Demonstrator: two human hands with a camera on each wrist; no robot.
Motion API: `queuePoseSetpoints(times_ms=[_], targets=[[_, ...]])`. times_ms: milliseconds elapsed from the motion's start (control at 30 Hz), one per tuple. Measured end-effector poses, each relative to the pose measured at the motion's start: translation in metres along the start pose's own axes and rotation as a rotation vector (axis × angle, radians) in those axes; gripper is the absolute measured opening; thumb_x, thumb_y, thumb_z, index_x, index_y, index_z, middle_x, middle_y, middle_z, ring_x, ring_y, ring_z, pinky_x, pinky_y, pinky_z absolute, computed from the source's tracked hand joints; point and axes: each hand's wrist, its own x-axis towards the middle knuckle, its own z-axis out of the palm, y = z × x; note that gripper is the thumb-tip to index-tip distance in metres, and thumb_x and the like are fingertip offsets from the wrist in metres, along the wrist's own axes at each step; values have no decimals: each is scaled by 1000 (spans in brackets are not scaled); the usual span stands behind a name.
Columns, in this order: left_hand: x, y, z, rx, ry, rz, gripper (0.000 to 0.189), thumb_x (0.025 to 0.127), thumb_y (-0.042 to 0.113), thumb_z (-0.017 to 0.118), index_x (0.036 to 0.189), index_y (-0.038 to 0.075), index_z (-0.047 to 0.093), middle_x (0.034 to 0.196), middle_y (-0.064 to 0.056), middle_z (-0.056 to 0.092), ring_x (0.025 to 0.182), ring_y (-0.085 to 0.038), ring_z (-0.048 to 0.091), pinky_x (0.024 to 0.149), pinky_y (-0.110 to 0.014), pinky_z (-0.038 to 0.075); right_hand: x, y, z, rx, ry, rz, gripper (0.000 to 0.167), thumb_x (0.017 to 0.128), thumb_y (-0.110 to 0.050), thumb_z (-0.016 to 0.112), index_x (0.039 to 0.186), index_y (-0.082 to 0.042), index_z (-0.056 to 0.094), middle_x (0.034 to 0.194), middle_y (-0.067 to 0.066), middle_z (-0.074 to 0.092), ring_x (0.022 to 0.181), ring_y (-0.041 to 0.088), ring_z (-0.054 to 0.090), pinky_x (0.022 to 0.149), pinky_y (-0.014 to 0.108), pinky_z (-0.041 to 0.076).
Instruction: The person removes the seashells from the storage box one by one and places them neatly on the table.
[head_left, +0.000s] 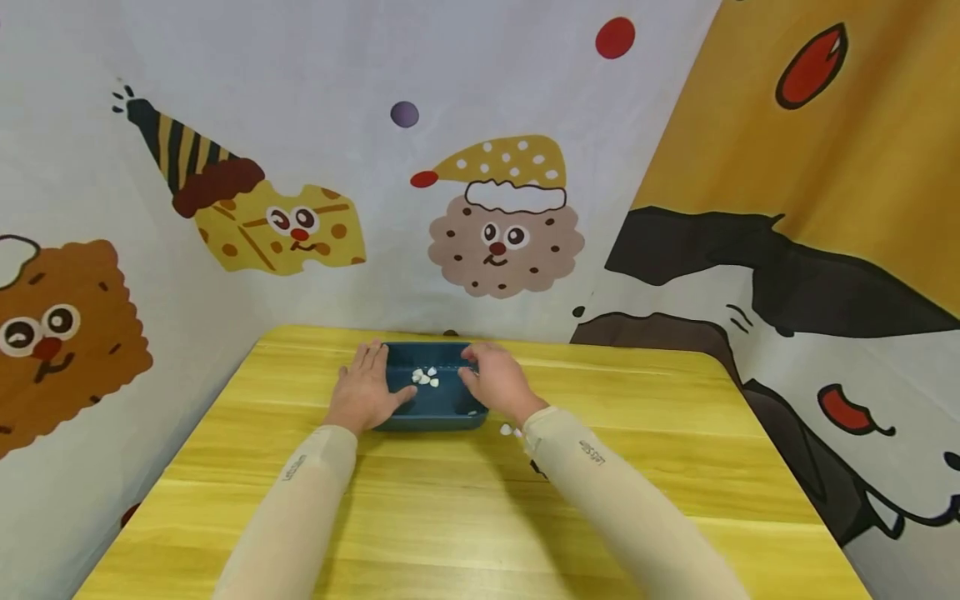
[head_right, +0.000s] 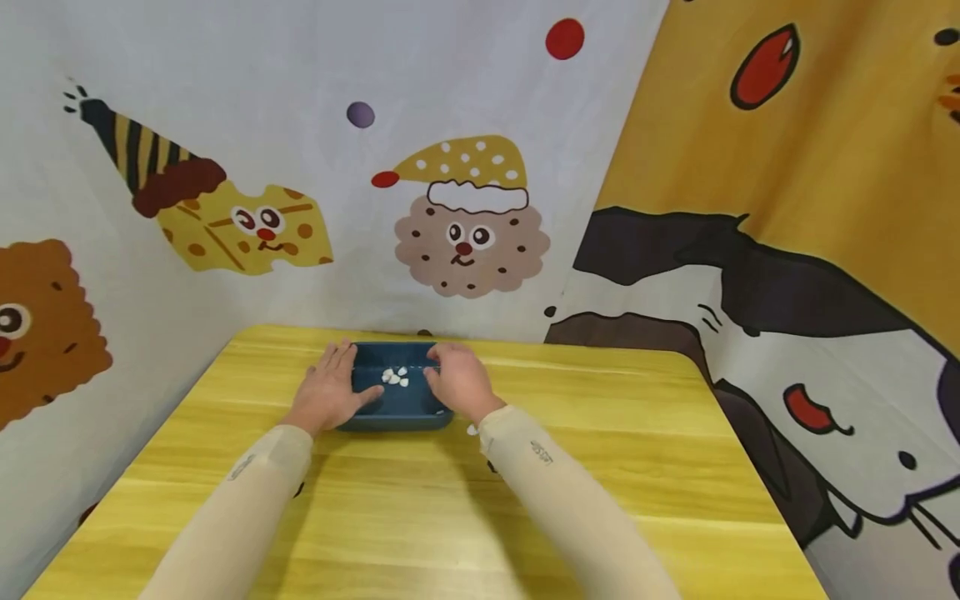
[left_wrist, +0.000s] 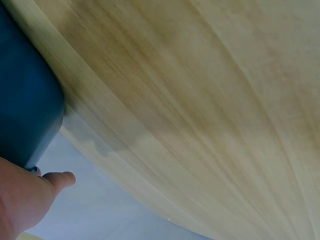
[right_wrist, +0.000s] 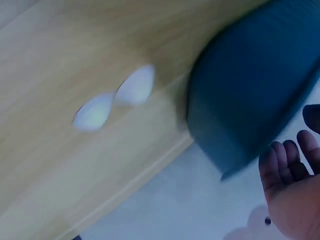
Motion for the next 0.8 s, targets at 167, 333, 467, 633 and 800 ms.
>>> queuePoseSetpoints(times_ms=[167,333,467,633,800], targets=[[-2,1,4,16,-4,-3,105,102,66,59,172,2,12,181,-19,6,169,-41,2,130,-73,17,10,-17,28,-315,-24,-86,37,107,-33,66,136,-10,67,135,10,67,131,30,61,114,44,53],[0,2,4,4,4,7,106,102,67,58,172,2,11,181,-19,6,169,-41,1,131,-72,17,17,-14,43,-580,-119,59,49,107,-48,61,138,-10,69,139,6,70,141,28,53,129,46,35],[4,2,-1,5,30,13,106,102,66,60,172,3,12,181,-19,8,169,-41,2,131,-72,17,26,-14,41,-602,-206,90,51,108,-52,57,138,-13,71,143,2,71,144,24,55,137,44,20],[3,0,-3,17,3,2,106,102,66,59,172,3,11,181,-19,6,169,-40,2,131,-72,17,31,-16,43,-602,-307,102,45,109,-52,56,122,-15,79,124,-1,80,140,24,61,139,45,12],[0,-2,-2,10,-7,-3,106,102,67,58,172,3,10,181,-19,5,169,-40,0,131,-72,16,33,-19,46,-595,-336,121,43,108,-52,58,95,-18,81,94,-4,81,128,23,69,139,46,10]])
